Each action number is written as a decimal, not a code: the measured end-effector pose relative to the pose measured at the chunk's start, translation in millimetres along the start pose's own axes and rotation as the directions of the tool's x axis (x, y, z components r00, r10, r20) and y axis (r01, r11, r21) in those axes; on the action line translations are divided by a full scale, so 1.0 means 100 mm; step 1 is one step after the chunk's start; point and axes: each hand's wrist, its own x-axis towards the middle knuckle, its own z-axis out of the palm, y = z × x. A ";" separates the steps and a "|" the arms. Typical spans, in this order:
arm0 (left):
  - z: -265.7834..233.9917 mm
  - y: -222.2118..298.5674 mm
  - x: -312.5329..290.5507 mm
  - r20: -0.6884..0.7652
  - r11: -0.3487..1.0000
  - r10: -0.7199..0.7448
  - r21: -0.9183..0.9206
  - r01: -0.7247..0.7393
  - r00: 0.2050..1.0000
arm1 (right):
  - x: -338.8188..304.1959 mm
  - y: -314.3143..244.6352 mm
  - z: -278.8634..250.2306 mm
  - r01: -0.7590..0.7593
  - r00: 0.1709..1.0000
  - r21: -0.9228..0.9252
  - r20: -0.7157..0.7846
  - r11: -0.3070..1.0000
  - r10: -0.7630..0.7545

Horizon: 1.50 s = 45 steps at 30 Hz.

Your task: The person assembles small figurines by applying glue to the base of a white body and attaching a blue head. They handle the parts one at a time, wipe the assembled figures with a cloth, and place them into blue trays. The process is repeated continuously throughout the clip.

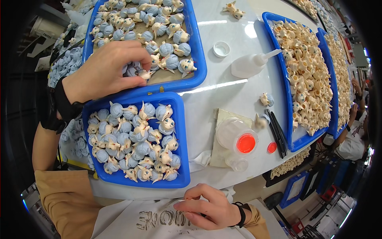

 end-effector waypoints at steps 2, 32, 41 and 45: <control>-0.01 0.02 -0.01 0.007 1.000 -0.030 0.000 0.030 1.000 | 0.01 -0.01 0.00 -0.006 1.000 0.004 0.014 1.000 0.006; 0.06 1.20 -1.13 -0.225 0.667 -0.477 -0.722 0.183 0.850 | -0.04 -0.02 -0.06 0.134 0.991 -0.069 0.007 0.989 -0.134; -0.17 0.23 -0.15 -0.099 0.992 -0.123 0.028 0.126 0.988 | 0.08 -0.06 0.03 0.073 0.996 -0.144 0.066 0.987 -0.064; -0.11 0.14 0.00 -0.011 0.993 -0.102 0.064 0.102 0.995 | 0.07 0.01 0.02 0.113 0.993 -0.099 -0.029 0.989 -0.117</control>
